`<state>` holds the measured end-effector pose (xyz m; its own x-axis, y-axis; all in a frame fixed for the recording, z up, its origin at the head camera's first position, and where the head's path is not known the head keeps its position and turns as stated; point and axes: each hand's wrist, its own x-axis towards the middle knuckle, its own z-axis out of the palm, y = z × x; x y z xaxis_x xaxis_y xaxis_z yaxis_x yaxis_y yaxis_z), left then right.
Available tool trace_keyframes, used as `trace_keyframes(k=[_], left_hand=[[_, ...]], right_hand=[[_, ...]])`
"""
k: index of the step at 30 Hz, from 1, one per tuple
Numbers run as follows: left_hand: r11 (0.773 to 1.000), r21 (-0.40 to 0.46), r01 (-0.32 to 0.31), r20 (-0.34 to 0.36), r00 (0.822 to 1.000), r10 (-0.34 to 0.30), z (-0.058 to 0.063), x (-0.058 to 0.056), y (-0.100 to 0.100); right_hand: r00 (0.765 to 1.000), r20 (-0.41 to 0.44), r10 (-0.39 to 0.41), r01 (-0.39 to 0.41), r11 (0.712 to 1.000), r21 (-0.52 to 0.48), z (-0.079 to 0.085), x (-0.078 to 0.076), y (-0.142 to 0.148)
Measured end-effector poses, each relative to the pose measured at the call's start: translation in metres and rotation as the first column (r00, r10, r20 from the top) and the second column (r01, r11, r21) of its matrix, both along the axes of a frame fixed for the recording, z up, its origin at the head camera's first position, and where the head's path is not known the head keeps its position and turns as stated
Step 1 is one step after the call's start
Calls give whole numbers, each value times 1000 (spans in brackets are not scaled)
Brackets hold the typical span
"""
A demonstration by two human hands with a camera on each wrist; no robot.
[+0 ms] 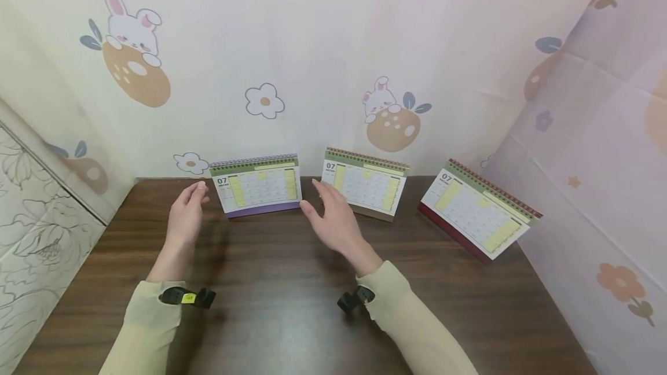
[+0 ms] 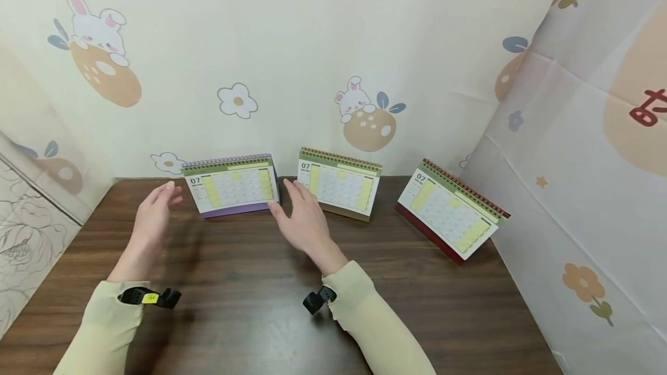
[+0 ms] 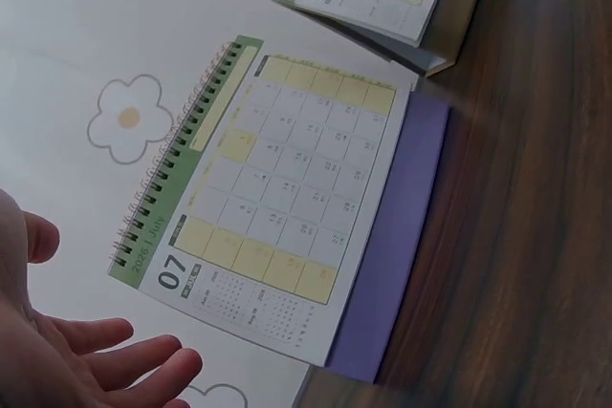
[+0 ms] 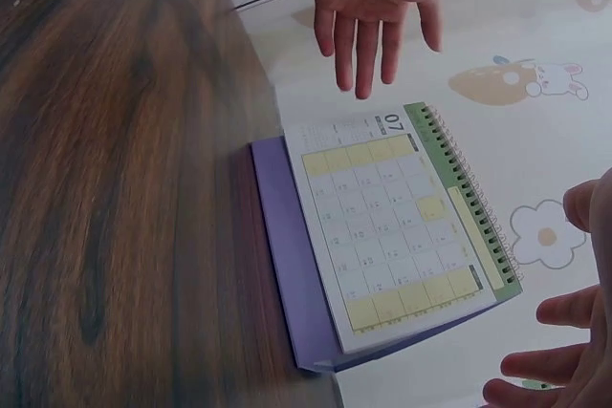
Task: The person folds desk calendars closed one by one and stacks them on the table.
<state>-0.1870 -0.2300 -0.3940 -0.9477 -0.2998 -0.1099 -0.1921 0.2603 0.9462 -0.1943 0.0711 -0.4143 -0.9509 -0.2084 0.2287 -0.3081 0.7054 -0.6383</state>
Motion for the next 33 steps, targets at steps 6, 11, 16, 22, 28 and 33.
trace_keyframes(k=[6,11,16,22,28,33], left_hand=[[998,30,50,21,999,-50,2,-4,-9],[995,35,89,17,996,-90,-1,-8,-17],[987,102,127,41,990,-131,-2,-14,-17],[981,140,136,59,988,-146,2,-19,-16],[977,162,140,55,987,-151,3,-22,-14],[971,182,157,33,986,-166,3,-26,-12]], right_hand=[[1000,6,16,-16,998,-57,0,-6,-9],[999,21,26,-23,992,-125,-3,-11,-16],[997,69,22,-8,979,-206,-4,-15,-21],[994,105,17,14,958,-285,-4,-24,-25],[979,202,38,46,918,-394,-2,-36,-27],[951,291,101,80,832,-548,0,-49,-28]])
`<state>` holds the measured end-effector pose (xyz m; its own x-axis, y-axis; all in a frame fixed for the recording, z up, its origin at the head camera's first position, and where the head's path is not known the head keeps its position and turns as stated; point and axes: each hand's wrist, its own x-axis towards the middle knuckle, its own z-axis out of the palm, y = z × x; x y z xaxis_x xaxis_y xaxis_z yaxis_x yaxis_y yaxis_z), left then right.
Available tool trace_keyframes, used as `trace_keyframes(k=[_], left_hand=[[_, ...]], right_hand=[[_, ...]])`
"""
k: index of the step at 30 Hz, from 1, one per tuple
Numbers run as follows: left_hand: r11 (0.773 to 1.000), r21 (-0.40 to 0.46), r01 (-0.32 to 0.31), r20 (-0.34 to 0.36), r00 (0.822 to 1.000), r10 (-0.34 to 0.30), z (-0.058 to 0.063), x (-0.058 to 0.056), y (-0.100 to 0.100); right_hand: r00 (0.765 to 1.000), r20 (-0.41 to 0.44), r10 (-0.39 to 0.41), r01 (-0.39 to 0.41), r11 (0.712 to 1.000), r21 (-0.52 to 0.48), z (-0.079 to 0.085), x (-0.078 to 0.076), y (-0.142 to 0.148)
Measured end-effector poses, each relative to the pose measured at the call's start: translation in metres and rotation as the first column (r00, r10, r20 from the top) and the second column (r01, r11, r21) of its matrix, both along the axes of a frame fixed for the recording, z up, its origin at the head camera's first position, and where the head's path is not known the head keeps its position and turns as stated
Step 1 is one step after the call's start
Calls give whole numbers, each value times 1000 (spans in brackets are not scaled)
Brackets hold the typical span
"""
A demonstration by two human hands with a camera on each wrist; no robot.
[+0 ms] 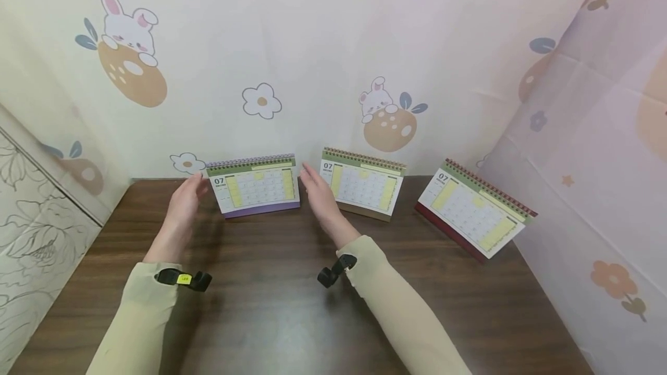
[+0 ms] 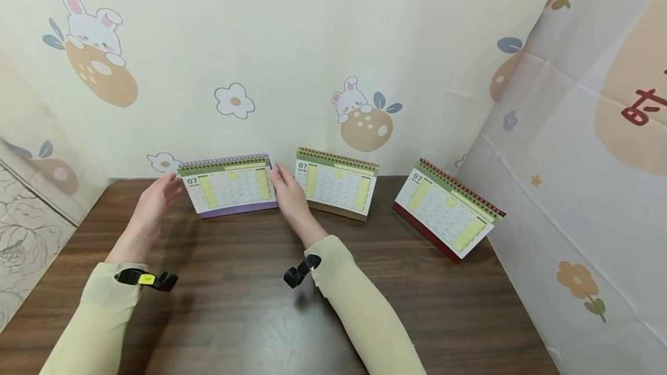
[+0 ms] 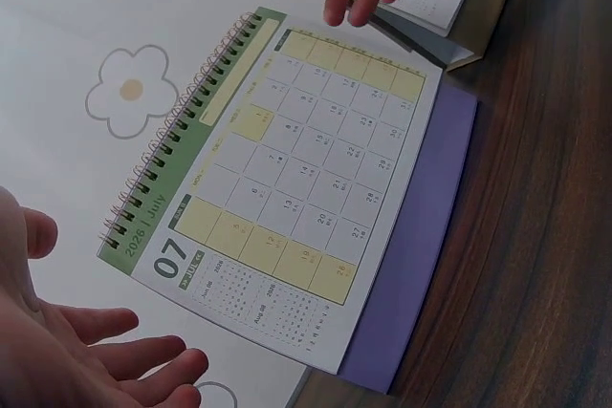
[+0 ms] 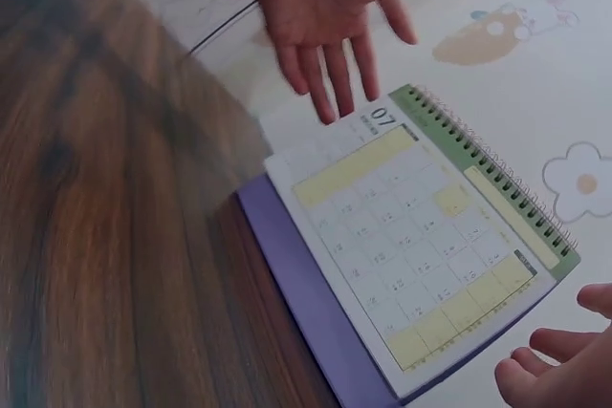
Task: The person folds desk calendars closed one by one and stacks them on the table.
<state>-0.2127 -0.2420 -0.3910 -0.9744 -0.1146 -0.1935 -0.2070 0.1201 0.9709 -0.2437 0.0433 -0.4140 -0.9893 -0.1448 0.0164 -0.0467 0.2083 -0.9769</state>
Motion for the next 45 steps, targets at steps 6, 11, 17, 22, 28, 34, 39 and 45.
trace_keyframes(k=[6,11,17,22,28,34,39,45], left_hand=[[1000,13,-2,-40,999,3,-2,-6,1],[1000,26,0,-68,998,2,-3,-10,2],[1000,9,13,-63,998,-12,-3,-15,5],[1000,10,11,-63,998,-11,-3,-19,6],[999,3,43,-97,994,-42,-3,-19,7],[996,-6,91,-118,989,-91,-4,-20,10],[994,-4,105,-133,986,-104,-5,-21,12],[995,-26,98,-116,988,-100,-2,-18,13]], right_hand=[[997,52,55,-47,988,-148,-1,-11,0],[988,88,130,-97,944,-314,-2,-15,0],[981,92,173,-128,922,-365,-2,-19,-3],[975,104,195,-142,913,-382,-3,-22,-5],[968,127,218,-157,916,-370,-6,-22,-7],[968,123,218,-162,921,-355,-10,-24,-8],[968,126,216,-161,924,-346,-10,-24,-8],[963,131,234,-179,924,-338,-7,-22,-8]])
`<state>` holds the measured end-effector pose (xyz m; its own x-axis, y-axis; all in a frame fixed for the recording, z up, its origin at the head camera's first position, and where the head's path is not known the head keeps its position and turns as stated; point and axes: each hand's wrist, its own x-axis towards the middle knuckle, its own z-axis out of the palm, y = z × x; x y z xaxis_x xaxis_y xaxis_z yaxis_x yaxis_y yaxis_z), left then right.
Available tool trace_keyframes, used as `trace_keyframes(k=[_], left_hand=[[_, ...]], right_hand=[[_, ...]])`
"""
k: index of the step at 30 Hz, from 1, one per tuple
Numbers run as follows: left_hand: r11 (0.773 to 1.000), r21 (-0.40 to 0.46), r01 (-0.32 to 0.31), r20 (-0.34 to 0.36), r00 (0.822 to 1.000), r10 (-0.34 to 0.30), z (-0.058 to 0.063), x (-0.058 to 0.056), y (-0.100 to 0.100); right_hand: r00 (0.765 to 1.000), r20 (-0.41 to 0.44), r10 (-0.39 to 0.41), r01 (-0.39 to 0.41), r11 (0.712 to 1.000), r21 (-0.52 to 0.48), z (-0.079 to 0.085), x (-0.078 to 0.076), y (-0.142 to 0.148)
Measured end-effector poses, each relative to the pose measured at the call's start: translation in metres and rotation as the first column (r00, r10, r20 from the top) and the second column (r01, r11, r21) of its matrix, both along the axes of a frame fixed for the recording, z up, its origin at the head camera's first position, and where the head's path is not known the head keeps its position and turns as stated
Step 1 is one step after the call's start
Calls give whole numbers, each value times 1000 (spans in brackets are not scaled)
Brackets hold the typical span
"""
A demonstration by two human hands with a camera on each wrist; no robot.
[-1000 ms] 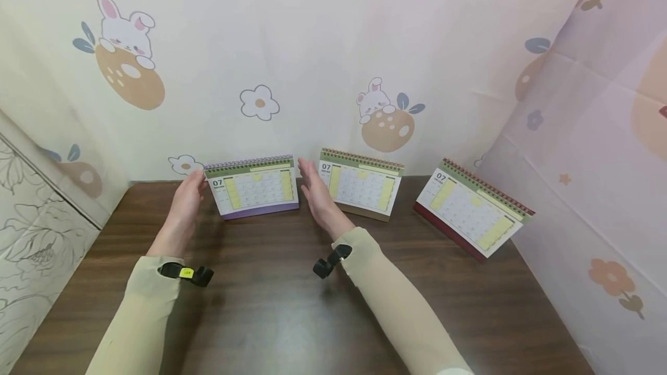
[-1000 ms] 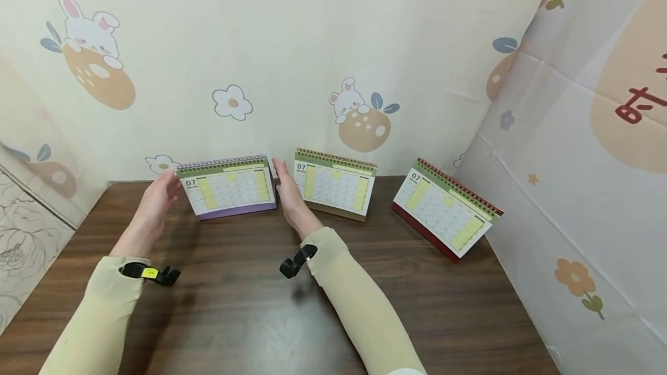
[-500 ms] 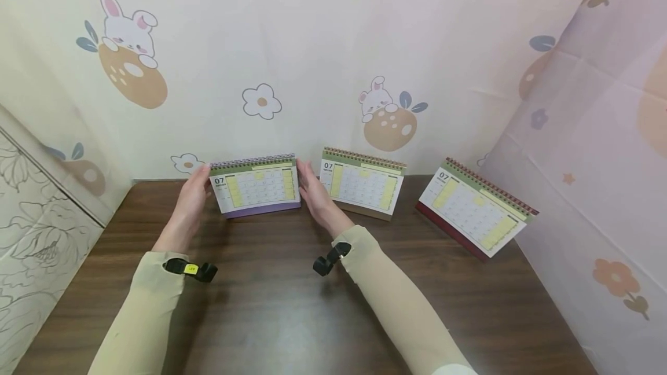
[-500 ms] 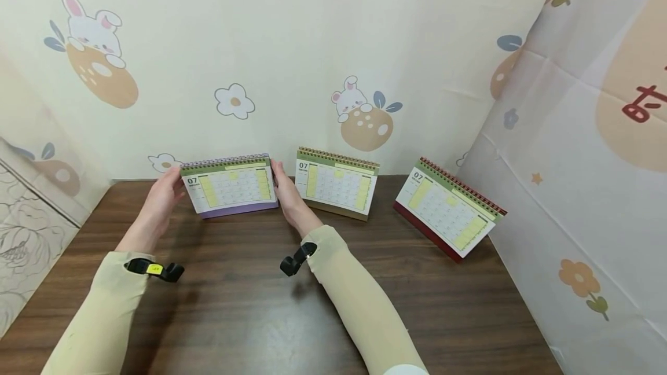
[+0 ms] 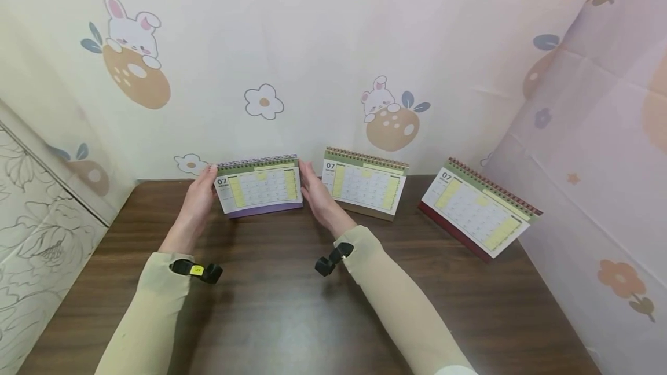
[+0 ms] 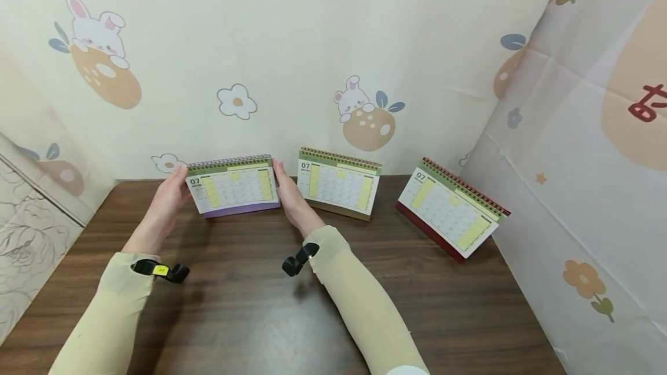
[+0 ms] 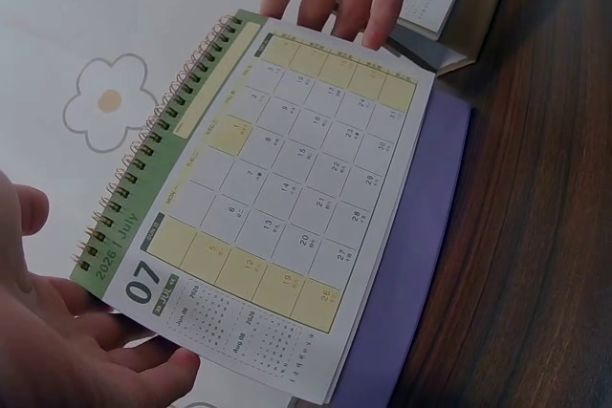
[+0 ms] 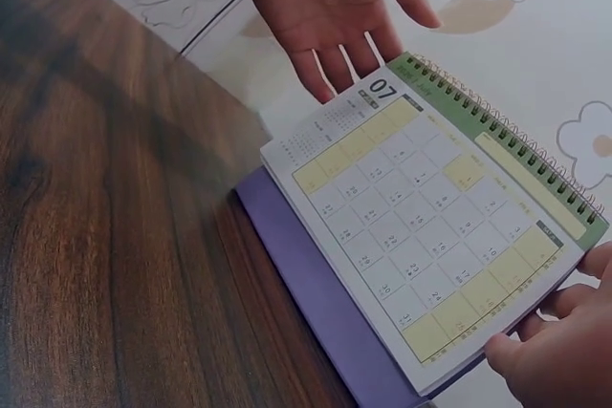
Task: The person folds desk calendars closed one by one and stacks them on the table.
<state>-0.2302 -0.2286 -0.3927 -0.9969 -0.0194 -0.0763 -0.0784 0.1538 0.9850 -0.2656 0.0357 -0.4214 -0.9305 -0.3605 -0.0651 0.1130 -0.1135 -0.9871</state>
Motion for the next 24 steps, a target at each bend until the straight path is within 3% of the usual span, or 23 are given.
trace_keyframes(k=[12,16,24], left_hand=[[997,-76,-6,6,1000,6,4,4,-3],[991,-136,-14,8,1000,15,7,7,-4],[984,-176,-5,22,1000,9,13,14,-7]], right_hand=[[997,-51,55,-53,998,43,9,13,3],[996,-54,69,-66,996,57,10,15,4],[995,-46,85,-83,995,59,14,24,5]])
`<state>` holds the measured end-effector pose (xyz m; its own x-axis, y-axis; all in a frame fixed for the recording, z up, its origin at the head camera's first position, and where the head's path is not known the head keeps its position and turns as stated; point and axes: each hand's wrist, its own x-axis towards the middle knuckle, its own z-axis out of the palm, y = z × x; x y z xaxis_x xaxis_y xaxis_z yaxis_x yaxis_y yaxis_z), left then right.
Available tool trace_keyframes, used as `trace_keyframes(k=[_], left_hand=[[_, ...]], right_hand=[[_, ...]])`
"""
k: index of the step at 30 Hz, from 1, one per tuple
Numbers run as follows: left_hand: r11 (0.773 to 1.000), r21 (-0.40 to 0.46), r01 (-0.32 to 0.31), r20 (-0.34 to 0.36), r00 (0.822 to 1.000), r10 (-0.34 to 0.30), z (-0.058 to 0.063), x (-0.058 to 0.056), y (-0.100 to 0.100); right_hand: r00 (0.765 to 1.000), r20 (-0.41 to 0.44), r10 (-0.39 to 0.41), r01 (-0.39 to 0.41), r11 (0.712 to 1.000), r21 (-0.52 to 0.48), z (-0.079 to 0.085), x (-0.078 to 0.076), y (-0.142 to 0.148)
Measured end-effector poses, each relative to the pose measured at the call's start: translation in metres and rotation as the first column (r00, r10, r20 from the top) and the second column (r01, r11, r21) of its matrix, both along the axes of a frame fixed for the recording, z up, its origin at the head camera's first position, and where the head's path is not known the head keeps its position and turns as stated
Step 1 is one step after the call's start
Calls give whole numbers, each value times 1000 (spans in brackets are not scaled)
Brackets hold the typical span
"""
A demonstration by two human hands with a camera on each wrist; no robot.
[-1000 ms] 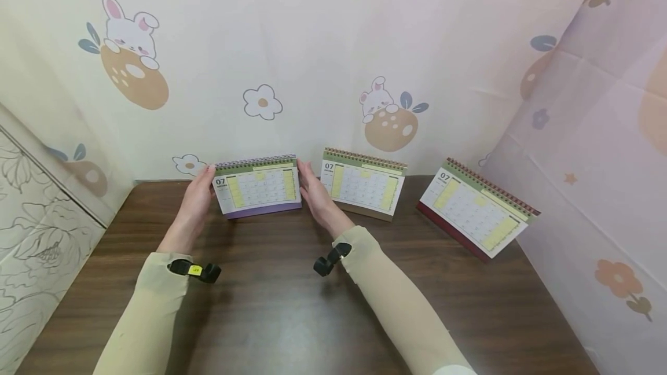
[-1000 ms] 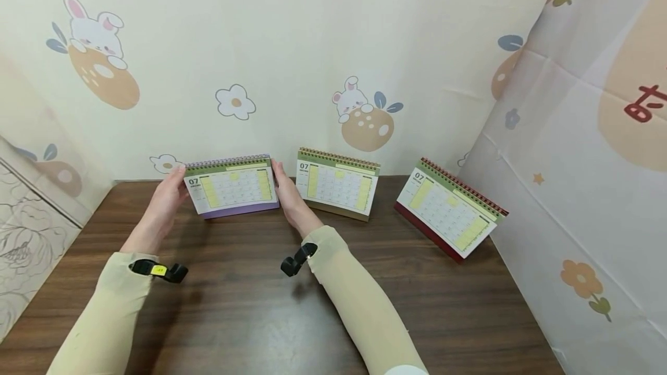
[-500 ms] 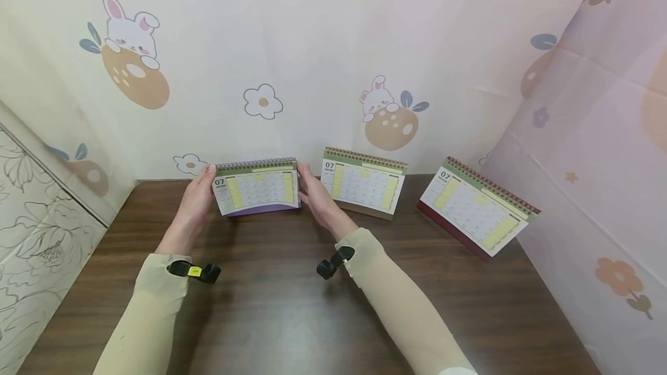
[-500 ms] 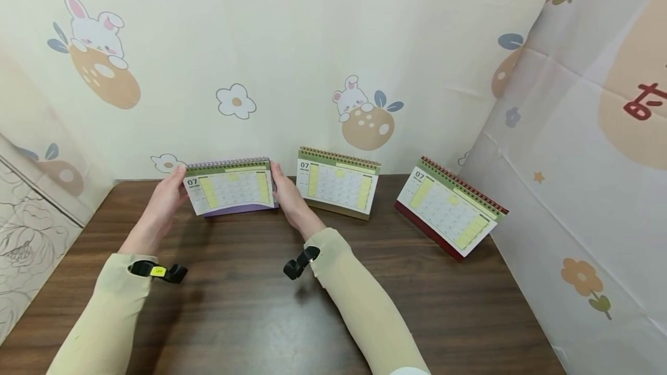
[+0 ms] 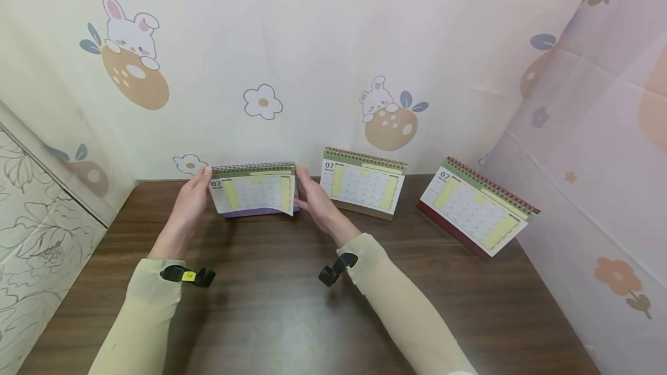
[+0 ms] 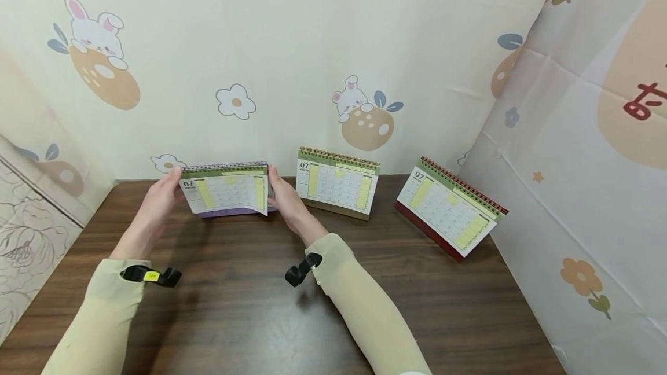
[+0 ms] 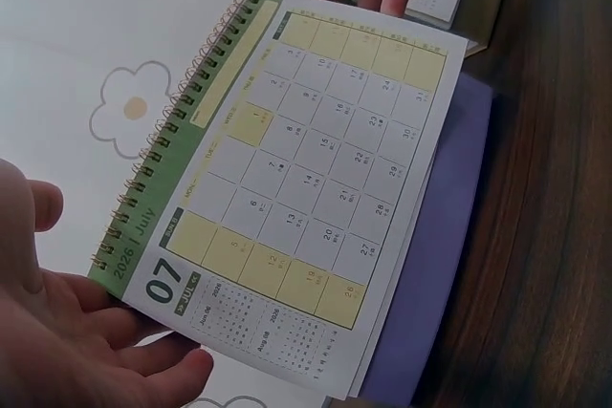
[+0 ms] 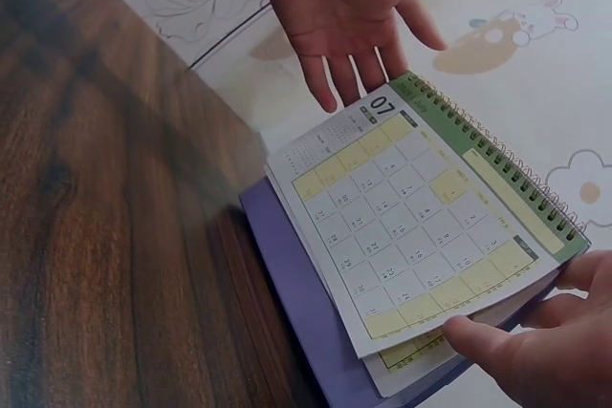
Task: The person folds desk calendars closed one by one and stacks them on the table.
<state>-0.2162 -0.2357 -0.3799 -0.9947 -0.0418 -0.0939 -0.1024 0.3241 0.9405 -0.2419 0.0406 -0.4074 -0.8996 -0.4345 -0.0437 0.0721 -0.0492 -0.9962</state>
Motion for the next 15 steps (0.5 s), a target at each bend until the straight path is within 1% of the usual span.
trace_keyframes(k=[7,15], left_hand=[[1000,3,-1,-4,1000,1,-2,3,-3],[1000,-3,-1,-13,1000,1,3,12,-5]], right_hand=[[1000,11,19,-19,1000,-5,-1,7,1],[999,9,50,-50,999,-14,2,20,2]])
